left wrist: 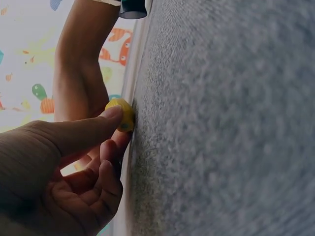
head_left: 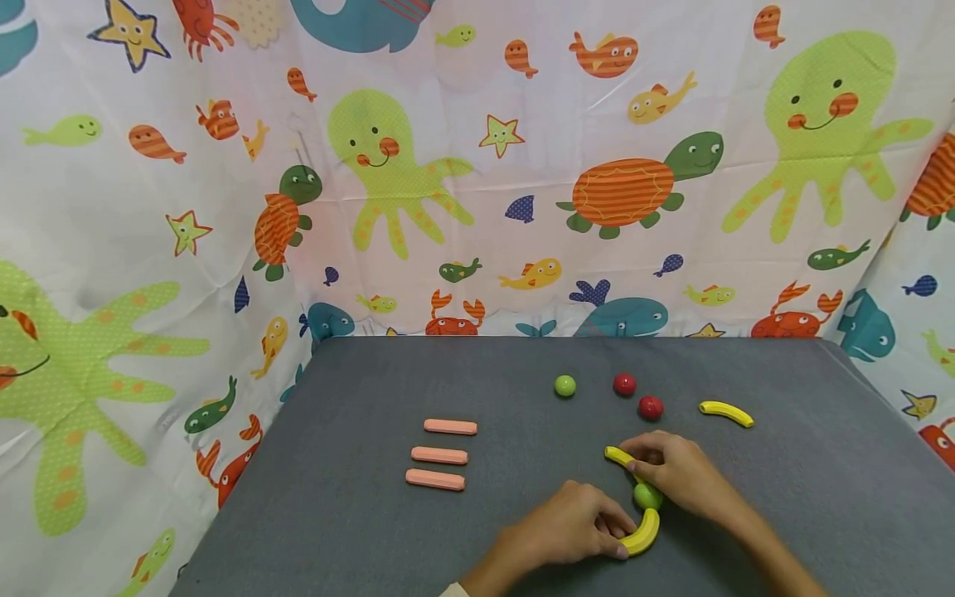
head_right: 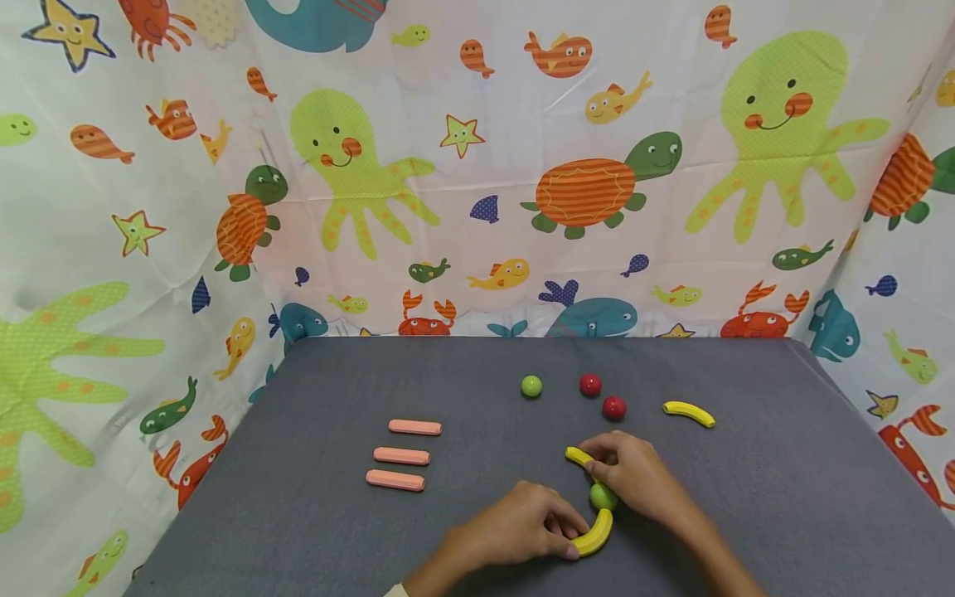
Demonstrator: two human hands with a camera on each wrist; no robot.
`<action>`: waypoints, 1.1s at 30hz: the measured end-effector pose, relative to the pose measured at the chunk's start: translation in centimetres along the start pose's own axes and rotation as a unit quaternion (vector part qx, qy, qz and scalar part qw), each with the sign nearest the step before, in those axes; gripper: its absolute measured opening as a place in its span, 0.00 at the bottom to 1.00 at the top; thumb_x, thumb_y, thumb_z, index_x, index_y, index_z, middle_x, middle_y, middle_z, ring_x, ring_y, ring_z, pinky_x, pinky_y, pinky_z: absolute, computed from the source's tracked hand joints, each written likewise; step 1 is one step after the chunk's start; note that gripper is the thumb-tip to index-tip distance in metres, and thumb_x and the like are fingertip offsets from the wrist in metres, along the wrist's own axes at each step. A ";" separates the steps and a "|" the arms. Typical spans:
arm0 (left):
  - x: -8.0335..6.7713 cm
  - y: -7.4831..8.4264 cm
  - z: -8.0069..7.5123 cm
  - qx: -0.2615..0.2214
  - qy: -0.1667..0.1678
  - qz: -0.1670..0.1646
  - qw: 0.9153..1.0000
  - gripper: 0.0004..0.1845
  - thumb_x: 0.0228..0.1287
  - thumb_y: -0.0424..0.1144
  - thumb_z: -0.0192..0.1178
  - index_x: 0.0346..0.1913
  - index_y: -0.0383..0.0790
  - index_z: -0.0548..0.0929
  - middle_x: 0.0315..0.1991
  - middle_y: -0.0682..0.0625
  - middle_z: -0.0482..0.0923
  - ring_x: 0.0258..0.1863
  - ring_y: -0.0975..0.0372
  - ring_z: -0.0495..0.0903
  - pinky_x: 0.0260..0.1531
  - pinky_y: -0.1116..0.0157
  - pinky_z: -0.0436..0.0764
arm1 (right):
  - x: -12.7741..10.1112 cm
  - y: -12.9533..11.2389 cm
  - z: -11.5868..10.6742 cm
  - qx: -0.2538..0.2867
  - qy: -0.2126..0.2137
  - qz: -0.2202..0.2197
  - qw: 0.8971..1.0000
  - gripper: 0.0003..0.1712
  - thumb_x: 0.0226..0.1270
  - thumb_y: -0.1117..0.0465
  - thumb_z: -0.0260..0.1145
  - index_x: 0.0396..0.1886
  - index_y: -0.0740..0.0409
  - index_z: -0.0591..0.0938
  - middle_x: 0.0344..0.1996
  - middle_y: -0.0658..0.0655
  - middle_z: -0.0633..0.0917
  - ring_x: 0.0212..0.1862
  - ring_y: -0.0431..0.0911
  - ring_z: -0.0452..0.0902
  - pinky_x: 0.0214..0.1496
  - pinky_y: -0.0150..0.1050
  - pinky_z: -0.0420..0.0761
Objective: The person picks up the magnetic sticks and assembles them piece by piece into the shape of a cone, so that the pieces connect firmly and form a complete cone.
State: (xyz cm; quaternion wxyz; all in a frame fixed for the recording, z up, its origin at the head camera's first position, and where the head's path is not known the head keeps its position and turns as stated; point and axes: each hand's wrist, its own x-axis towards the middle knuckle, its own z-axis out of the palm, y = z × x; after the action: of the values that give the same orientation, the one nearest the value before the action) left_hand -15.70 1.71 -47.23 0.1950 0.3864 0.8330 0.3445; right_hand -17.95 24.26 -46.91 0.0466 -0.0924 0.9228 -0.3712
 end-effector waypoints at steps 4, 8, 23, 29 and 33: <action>0.0 0.2 0.1 0.010 0.002 0.005 1.000 0.12 0.65 0.37 0.76 0.50 0.44 0.93 0.32 0.65 0.87 0.28 0.85 0.77 0.31 0.82 0.78 | -0.1 -0.1 0.2 0.006 -0.001 -0.002 1.000 0.12 0.71 0.63 0.73 0.52 0.56 0.91 0.43 0.50 0.88 0.39 0.41 0.78 0.37 0.34 0.77; 0.0 0.3 0.2 0.018 0.002 0.009 1.000 0.12 0.66 0.38 0.75 0.51 0.44 0.93 0.34 0.65 0.88 0.28 0.85 0.77 0.31 0.82 0.78 | -0.1 -0.2 0.2 0.006 -0.007 -0.008 1.000 0.12 0.72 0.63 0.72 0.52 0.54 0.91 0.46 0.50 0.88 0.40 0.42 0.78 0.38 0.34 0.77; 0.1 0.2 -0.1 0.025 -0.009 0.008 1.000 0.12 0.68 0.40 0.74 0.52 0.45 0.93 0.36 0.65 0.87 0.30 0.85 0.77 0.33 0.82 0.77 | 0.1 -0.3 0.4 -0.003 -0.011 -0.006 1.000 0.11 0.71 0.62 0.73 0.51 0.54 0.91 0.45 0.50 0.88 0.40 0.42 0.78 0.39 0.35 0.78; 0.4 -0.4 -1.2 -0.004 0.030 0.022 0.999 0.11 0.71 0.39 0.71 0.52 0.43 0.92 0.40 0.61 0.89 0.33 0.83 0.77 0.36 0.81 0.78 | -0.2 0.0 0.1 0.000 -0.009 0.005 1.000 0.12 0.71 0.60 0.74 0.52 0.55 0.91 0.40 0.49 0.87 0.36 0.41 0.77 0.36 0.34 0.77; 0.3 -1.5 -2.5 -0.055 0.082 0.004 0.995 0.11 0.73 0.39 0.70 0.54 0.41 0.91 0.42 0.60 0.87 0.37 0.80 0.78 0.40 0.78 0.79 | 0.1 -0.3 0.2 0.010 -0.016 0.001 1.000 0.12 0.70 0.60 0.74 0.51 0.56 0.91 0.39 0.49 0.87 0.37 0.41 0.78 0.36 0.35 0.78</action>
State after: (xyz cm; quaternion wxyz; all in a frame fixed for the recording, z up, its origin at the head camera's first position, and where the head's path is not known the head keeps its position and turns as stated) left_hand -18.07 0.18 -46.62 0.1457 0.3493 0.8242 0.4213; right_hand -17.94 23.89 -46.86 0.0624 -0.0964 0.9184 -0.3786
